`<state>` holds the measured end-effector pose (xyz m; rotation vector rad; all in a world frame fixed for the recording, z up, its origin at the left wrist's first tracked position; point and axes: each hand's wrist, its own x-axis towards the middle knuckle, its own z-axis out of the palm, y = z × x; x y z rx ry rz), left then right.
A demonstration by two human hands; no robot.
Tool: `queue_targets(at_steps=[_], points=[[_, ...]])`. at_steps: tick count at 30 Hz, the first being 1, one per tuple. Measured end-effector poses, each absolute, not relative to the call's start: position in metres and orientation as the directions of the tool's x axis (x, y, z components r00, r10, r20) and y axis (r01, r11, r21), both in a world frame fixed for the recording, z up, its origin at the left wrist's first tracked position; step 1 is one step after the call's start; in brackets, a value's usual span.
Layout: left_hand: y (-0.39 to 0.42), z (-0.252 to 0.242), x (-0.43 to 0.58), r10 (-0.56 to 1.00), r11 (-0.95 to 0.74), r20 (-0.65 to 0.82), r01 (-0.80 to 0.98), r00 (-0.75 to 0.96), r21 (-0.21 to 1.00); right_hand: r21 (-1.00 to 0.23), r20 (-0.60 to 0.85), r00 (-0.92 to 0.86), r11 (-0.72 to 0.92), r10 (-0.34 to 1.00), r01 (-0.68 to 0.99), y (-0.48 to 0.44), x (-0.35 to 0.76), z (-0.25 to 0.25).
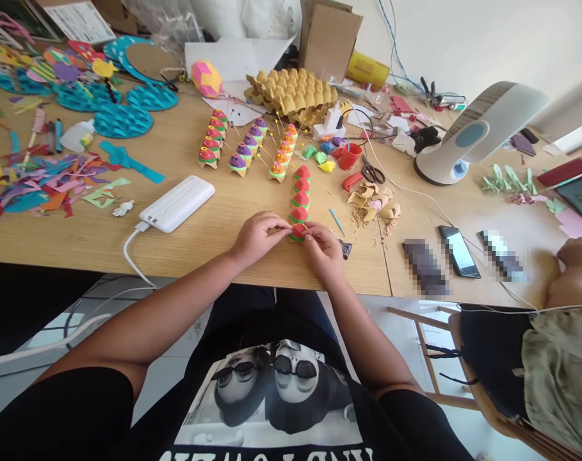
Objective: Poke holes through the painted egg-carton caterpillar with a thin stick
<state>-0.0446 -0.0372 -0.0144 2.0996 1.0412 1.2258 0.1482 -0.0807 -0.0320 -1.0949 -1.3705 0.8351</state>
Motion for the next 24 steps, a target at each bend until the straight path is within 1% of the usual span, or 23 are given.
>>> queue_targets(at_steps=[3, 6, 11, 20, 24], points=[[-0.0398, -0.0196, -0.0442, 0.769, -0.639, 0.539, 0.410, 0.344, 0.651, -0.933, 0.319, 0.018, 0.311, 0.947, 0.181, -0.0834, 0.1476, -0.0330], [-0.0418, -0.0209, -0.0430, 0.748, -0.663, 0.543, 0.442, 0.381, 0.604, -0.945, 0.286, 0.041, 0.275, 0.957, 0.179, -0.0840, 0.1476, -0.0323], [-0.0412, -0.0194, -0.0417, 0.767, -0.640, 0.539, 0.476, 0.348, 0.603, -0.972, 0.228, 0.067, 0.222, 0.971, 0.077, -0.0824, 0.1460, -0.0324], [-0.0405, -0.0234, -0.0418, 0.736, -0.672, 0.565, 0.503, 0.373, 0.543, -0.973, 0.215, 0.075, 0.207, 0.974, 0.105, -0.0817, 0.1456, -0.0314], [-0.0410, -0.0229, -0.0411, 0.746, -0.661, 0.554, 0.516, 0.369, 0.545, -0.971, 0.222, 0.074, 0.213, 0.972, 0.107, -0.0817, 0.1456, -0.0313]])
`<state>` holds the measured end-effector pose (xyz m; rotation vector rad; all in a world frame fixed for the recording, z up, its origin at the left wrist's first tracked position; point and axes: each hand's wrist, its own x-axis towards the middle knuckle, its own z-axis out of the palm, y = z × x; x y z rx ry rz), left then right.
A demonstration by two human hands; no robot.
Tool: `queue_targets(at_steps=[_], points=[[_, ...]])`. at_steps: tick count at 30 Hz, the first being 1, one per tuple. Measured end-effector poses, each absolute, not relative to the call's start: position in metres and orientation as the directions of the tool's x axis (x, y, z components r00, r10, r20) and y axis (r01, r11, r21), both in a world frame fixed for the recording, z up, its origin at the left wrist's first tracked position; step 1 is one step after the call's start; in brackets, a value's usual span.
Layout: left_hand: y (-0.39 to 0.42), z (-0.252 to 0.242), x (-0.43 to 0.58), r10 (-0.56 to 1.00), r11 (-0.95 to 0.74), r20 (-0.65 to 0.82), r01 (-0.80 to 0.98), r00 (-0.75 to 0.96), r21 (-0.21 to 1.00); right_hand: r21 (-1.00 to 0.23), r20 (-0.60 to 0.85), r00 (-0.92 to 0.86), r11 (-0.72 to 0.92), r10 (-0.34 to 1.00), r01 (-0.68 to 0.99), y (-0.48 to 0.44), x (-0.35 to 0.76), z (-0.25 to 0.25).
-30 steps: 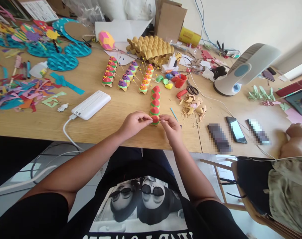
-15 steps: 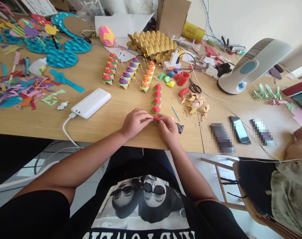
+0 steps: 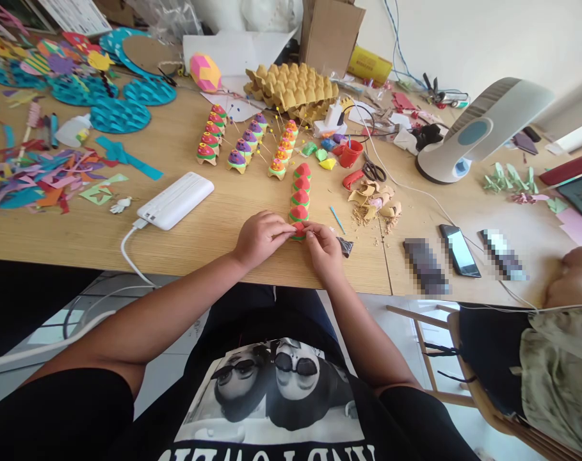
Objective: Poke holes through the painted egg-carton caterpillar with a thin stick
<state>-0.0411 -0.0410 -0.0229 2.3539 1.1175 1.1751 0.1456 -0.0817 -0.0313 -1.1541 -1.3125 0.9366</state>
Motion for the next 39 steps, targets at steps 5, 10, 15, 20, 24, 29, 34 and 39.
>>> queue_targets(at_steps=[5, 10, 15, 20, 24, 29, 34, 39], points=[[-0.0421, -0.0219, -0.0403, 0.742, -0.659, 0.557, 0.560, 0.373, 0.502, -0.972, 0.218, 0.073, 0.209, 0.973, 0.110, -0.0809, 0.1456, -0.0321], [-0.0422, -0.0215, -0.0403, 0.735, -0.666, 0.572, 0.549, 0.365, 0.505, -0.971, 0.219, 0.066, 0.210, 0.974, 0.118, -0.0808, 0.1458, -0.0322], [-0.0422, -0.0205, -0.0395, 0.734, -0.670, 0.573, 0.532, 0.365, 0.518, -0.972, 0.219, 0.065, 0.211, 0.974, 0.105, -0.0816, 0.1457, -0.0311], [-0.0427, -0.0201, -0.0386, 0.730, -0.675, 0.582, 0.518, 0.359, 0.526, -0.972, 0.211, 0.067, 0.203, 0.975, 0.116, -0.0818, 0.1456, -0.0309], [-0.0430, -0.0191, -0.0374, 0.739, -0.667, 0.562, 0.523, 0.372, 0.531, -0.974, 0.204, 0.064, 0.196, 0.977, 0.115, -0.0822, 0.1458, -0.0304], [-0.0422, -0.0185, -0.0362, 0.737, -0.669, 0.575, 0.502, 0.355, 0.548, -0.975, 0.209, 0.070, 0.202, 0.975, 0.089, -0.0821, 0.1455, -0.0296], [-0.0402, -0.0207, -0.0351, 0.744, -0.659, 0.574, 0.522, 0.343, 0.541, -0.978, 0.206, 0.075, 0.202, 0.976, 0.055, -0.0812, 0.1454, -0.0300], [-0.0389, -0.0209, -0.0335, 0.743, -0.656, 0.582, 0.527, 0.329, 0.540, -0.976, 0.209, 0.073, 0.204, 0.975, 0.072, -0.0811, 0.1463, -0.0281]])
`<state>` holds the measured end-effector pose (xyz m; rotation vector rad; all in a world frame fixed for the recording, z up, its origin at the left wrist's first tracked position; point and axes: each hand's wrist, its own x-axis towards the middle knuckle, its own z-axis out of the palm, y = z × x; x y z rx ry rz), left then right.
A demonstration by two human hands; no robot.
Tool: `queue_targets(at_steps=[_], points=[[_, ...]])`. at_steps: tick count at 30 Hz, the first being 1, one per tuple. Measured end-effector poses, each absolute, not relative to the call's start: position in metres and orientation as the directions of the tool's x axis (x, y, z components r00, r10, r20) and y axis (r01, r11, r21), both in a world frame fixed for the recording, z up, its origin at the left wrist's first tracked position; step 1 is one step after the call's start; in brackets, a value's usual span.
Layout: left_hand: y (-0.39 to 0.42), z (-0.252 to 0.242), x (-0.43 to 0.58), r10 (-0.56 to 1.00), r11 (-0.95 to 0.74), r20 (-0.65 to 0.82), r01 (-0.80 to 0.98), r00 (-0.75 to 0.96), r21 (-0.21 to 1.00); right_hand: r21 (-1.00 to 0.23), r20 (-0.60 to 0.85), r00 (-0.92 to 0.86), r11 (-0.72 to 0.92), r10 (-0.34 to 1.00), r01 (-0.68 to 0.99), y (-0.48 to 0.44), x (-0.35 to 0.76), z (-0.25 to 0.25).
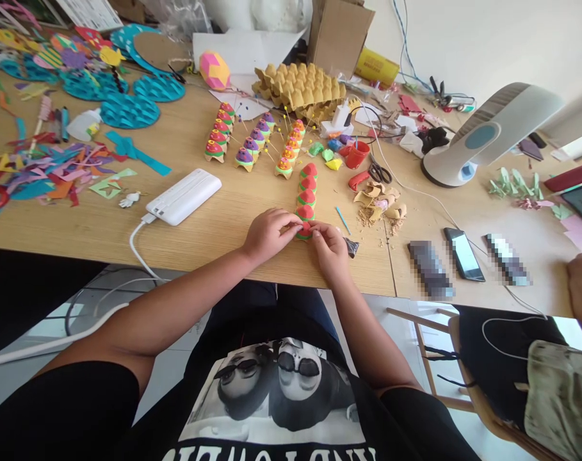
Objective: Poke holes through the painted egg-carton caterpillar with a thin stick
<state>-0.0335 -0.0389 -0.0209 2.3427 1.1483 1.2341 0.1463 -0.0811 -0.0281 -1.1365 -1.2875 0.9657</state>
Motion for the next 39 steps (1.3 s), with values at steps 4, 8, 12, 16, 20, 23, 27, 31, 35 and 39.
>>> queue_targets(at_steps=[4, 8, 12, 16, 20, 23, 27, 31, 35, 39], points=[[-0.039, -0.021, -0.034, 0.757, -0.643, 0.580, 0.505, 0.302, 0.576, -0.976, 0.203, 0.075, 0.196, 0.976, 0.096, -0.082, 0.147, -0.026], [-0.041, -0.020, -0.035, 0.727, -0.681, 0.605, 0.462, 0.326, 0.569, -0.970, 0.226, 0.087, 0.216, 0.970, 0.116, -0.081, 0.149, -0.030], [-0.044, -0.019, -0.038, 0.663, -0.743, 0.647, 0.440, 0.376, 0.505, -0.974, 0.223, 0.125, 0.214, 0.967, 0.077, -0.079, 0.150, -0.034], [-0.045, -0.020, -0.040, 0.638, -0.758, 0.658, 0.477, 0.401, 0.445, -0.980, 0.197, 0.130, 0.194, 0.972, 0.035, -0.080, 0.152, -0.035], [-0.044, -0.023, -0.040, 0.630, -0.763, 0.663, 0.483, 0.404, 0.430, -0.982, 0.187, 0.128, 0.188, 0.974, 0.010, -0.081, 0.152, -0.034], [-0.044, -0.022, -0.040, 0.643, -0.753, 0.654, 0.484, 0.398, 0.446, -0.983, 0.181, 0.132, 0.181, 0.975, 0.009, -0.082, 0.151, -0.032], [-0.048, -0.018, -0.041, 0.665, -0.735, 0.660, 0.462, 0.349, 0.496, -0.980, 0.198, 0.146, 0.199, 0.969, 0.005, -0.083, 0.151, -0.029], [-0.050, -0.015, -0.041, 0.642, -0.754, 0.691, 0.437, 0.332, 0.490, -0.976, 0.215, 0.155, 0.217, 0.964, 0.006, -0.087, 0.151, -0.028], [-0.051, -0.016, -0.041, 0.617, -0.776, 0.686, 0.441, 0.386, 0.451, -0.980, 0.195, 0.121, 0.198, 0.973, -0.011, -0.089, 0.151, -0.029], [-0.054, -0.014, -0.041, 0.580, -0.804, 0.690, 0.438, 0.433, 0.402, -0.974, 0.221, 0.080, 0.214, 0.972, 0.079, -0.089, 0.151, -0.031]])
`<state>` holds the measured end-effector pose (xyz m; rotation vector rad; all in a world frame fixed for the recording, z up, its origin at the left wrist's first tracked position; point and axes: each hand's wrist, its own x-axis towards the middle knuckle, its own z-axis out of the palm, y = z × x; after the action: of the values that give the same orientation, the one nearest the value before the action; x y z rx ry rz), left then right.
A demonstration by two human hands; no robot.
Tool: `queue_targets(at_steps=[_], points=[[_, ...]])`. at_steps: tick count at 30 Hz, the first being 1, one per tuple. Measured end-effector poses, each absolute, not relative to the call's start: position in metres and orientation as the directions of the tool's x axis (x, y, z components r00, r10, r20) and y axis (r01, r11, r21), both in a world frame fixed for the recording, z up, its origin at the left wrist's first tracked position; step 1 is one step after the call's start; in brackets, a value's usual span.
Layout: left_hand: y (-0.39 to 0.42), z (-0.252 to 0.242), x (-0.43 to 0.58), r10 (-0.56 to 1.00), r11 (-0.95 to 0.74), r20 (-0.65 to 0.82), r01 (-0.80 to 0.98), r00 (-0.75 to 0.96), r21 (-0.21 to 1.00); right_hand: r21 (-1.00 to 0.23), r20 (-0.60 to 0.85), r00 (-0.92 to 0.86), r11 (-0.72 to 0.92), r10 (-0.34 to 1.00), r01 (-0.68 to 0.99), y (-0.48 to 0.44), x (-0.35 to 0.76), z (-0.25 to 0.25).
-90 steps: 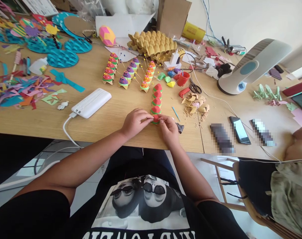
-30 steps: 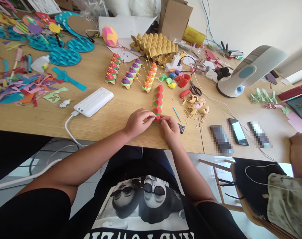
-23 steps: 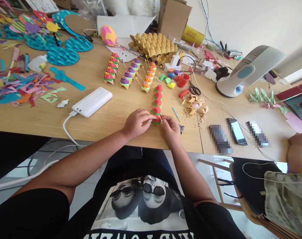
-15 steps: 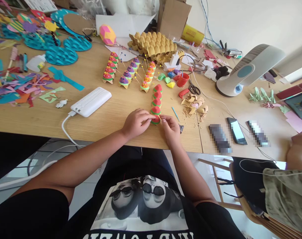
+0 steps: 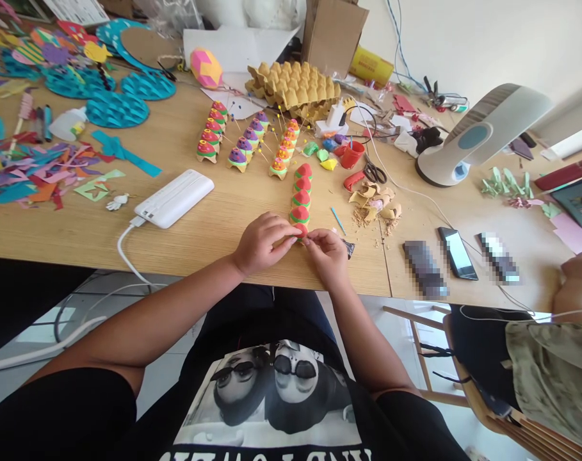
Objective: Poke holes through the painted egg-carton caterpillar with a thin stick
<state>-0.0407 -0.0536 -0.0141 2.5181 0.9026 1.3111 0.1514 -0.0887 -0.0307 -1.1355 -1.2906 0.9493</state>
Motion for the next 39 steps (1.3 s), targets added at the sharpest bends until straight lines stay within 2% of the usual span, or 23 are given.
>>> queue_targets(at_steps=[4, 7, 11, 18, 24, 28, 39], points=[[-0.054, -0.013, -0.040, 0.582, -0.804, 0.686, 0.433, 0.437, 0.407, -0.922, 0.313, 0.057, 0.289, 0.948, 0.258, -0.090, 0.152, -0.027], [-0.054, -0.014, -0.040, 0.605, -0.792, 0.656, 0.426, 0.451, 0.438, -0.831, 0.410, 0.021, 0.364, 0.912, 0.421, -0.092, 0.150, -0.024], [-0.053, -0.013, -0.040, 0.609, -0.791, 0.637, 0.411, 0.473, 0.452, -0.718, 0.509, -0.058, 0.461, 0.859, 0.522, -0.094, 0.148, -0.025], [-0.054, -0.012, -0.039, 0.596, -0.800, 0.665, 0.409, 0.451, 0.439, -0.668, 0.558, -0.078, 0.503, 0.826, 0.548, -0.095, 0.146, -0.027], [-0.054, -0.012, -0.039, 0.641, -0.765, 0.654, 0.397, 0.402, 0.507, -0.757, 0.473, -0.064, 0.443, 0.879, 0.480, -0.094, 0.148, -0.021], [-0.054, -0.011, -0.039, 0.654, -0.755, 0.651, 0.377, 0.385, 0.537, -0.794, 0.465, -0.043, 0.439, 0.884, 0.420, -0.095, 0.150, -0.017], [-0.055, -0.011, -0.040, 0.603, -0.794, 0.692, 0.382, 0.397, 0.472, -0.825, 0.426, -0.036, 0.404, 0.904, 0.396, -0.094, 0.151, -0.018]])
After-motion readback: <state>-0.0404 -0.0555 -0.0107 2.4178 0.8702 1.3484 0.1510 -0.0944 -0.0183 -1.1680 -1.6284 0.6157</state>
